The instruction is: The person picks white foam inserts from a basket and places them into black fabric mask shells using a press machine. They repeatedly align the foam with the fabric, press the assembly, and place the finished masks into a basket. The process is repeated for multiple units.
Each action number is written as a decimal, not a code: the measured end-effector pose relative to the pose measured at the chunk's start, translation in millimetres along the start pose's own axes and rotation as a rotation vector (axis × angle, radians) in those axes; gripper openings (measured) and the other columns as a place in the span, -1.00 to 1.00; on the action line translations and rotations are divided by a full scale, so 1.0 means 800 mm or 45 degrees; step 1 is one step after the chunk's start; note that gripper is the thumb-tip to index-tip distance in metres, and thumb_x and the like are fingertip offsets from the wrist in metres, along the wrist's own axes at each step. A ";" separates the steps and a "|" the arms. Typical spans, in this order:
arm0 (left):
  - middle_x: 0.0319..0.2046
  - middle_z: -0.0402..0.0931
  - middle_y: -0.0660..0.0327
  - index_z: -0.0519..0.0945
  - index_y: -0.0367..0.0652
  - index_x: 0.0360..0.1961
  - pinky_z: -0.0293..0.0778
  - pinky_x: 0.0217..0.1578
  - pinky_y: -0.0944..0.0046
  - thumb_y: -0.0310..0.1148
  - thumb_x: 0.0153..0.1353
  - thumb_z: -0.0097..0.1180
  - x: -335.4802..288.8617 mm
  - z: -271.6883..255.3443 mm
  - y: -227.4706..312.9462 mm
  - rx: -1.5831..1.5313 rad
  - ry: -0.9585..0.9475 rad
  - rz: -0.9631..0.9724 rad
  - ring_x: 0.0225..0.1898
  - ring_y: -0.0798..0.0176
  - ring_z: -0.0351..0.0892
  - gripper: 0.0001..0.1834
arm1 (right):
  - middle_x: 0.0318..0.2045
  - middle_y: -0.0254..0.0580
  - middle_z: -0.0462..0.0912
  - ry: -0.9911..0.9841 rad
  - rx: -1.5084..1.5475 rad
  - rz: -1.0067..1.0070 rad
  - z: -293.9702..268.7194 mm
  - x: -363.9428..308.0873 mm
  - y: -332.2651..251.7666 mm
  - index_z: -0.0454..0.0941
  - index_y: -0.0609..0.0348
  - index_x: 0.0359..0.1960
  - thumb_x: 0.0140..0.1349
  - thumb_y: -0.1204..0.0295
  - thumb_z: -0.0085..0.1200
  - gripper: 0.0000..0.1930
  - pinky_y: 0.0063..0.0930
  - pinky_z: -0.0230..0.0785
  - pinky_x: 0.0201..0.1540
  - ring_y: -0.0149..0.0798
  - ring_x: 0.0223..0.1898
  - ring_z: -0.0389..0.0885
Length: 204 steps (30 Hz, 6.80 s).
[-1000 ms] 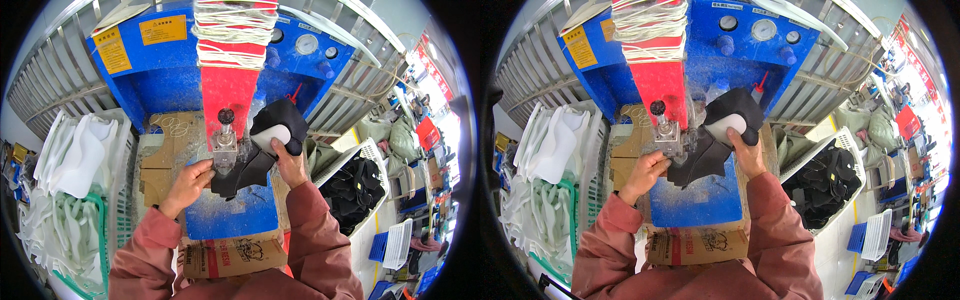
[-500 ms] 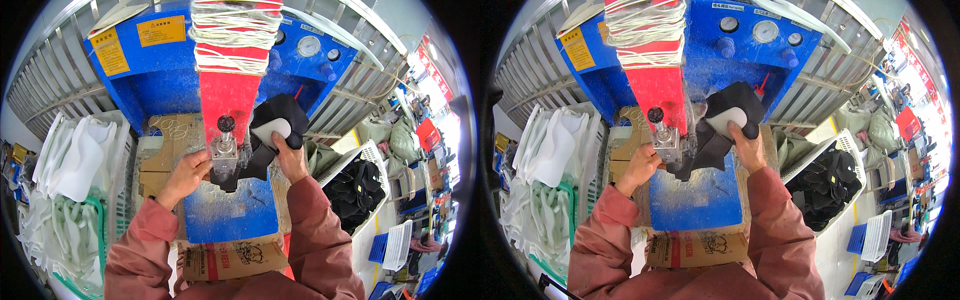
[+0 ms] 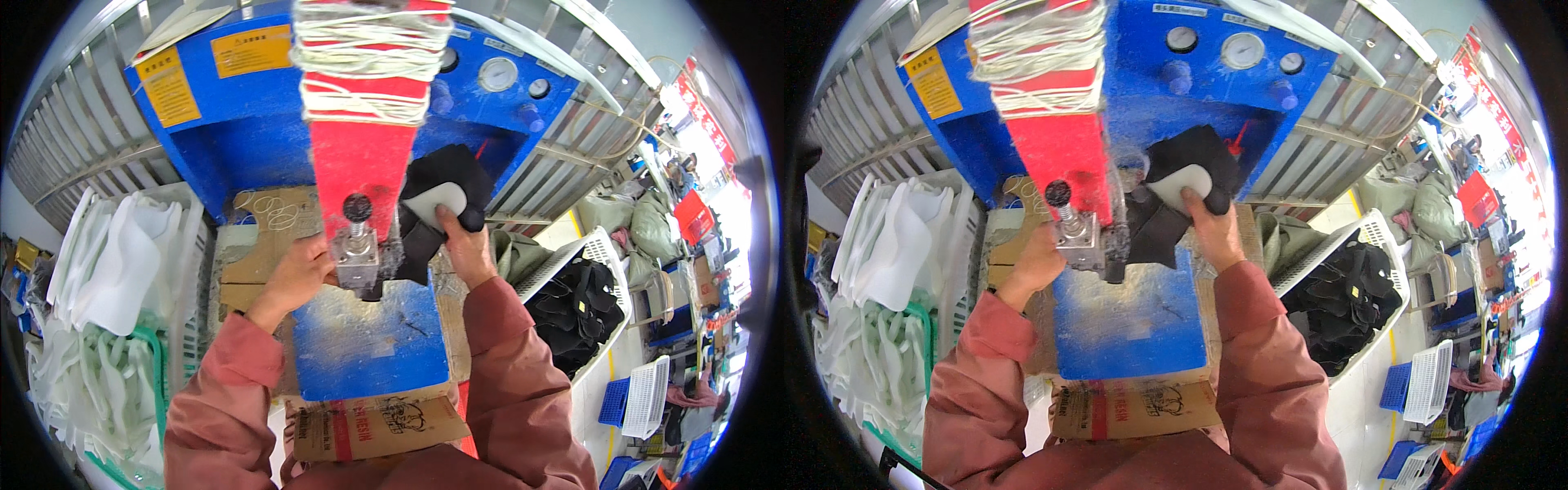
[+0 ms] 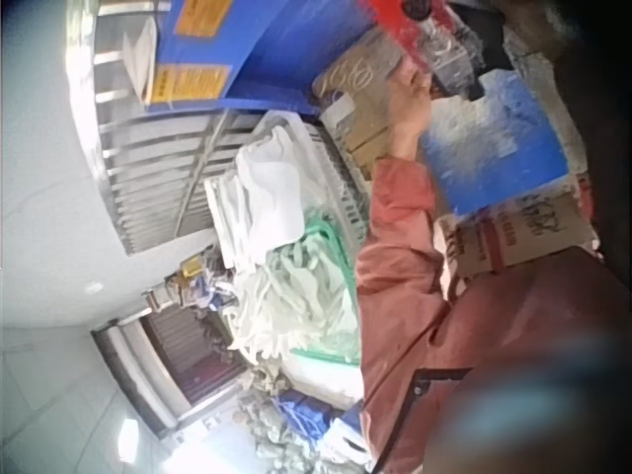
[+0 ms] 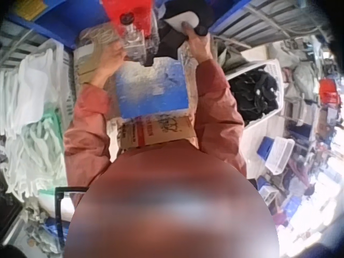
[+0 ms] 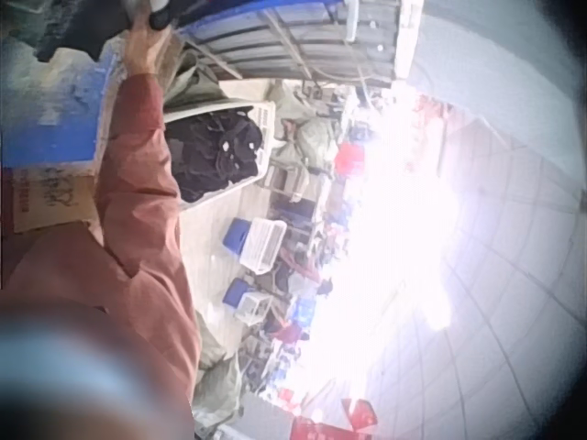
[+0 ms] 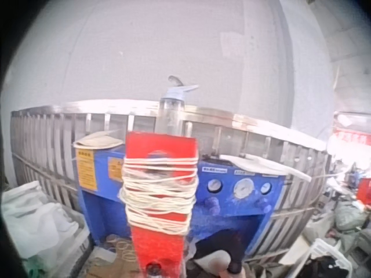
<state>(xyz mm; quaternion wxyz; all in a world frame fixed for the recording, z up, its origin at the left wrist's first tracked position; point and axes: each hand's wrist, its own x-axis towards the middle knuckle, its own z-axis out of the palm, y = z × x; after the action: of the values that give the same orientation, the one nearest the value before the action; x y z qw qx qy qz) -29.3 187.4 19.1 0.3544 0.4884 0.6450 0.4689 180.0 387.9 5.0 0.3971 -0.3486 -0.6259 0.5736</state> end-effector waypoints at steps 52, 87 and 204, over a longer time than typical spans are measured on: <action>-0.43 0.59 0.36 0.25 -0.23 0.42 0.42 -0.43 0.44 -0.64 0.23 0.15 -0.140 0.017 -0.062 -0.607 0.742 0.011 -0.47 0.52 0.45 -0.29 | -0.02 -0.16 0.57 -0.297 0.637 0.577 0.032 -0.171 0.004 0.46 0.30 0.10 0.32 0.58 0.11 -0.67 -0.26 0.72 -0.15 -0.23 -0.07 0.61; -0.36 0.58 0.35 0.39 -0.16 0.34 0.54 -0.39 0.44 -0.47 0.36 0.13 -0.062 -0.029 -0.046 -0.600 0.679 -0.090 -0.37 0.51 0.57 -0.48 | -0.02 -0.09 0.62 -0.350 0.569 0.407 0.055 -0.135 0.008 0.44 0.32 0.16 0.38 0.56 -0.01 -0.67 -0.28 0.69 -0.19 -0.14 -0.12 0.71; -0.18 0.63 0.09 0.17 -0.24 0.43 0.74 -0.28 0.22 -0.58 0.39 -0.05 -0.157 0.105 -0.055 -1.035 0.379 -0.176 -0.22 0.22 0.71 -0.41 | -0.22 -0.10 0.67 -0.186 0.264 0.385 -0.066 -0.250 0.029 0.50 0.45 0.01 0.37 0.48 0.09 -0.72 -0.39 0.67 -0.28 -0.20 -0.29 0.74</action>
<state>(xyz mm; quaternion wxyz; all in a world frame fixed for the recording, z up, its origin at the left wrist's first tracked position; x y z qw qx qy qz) 68.2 84.8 -48.7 0.4514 0.1920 0.4833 0.7251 315.1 235.3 -36.1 0.2937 -0.3534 -0.5311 0.7119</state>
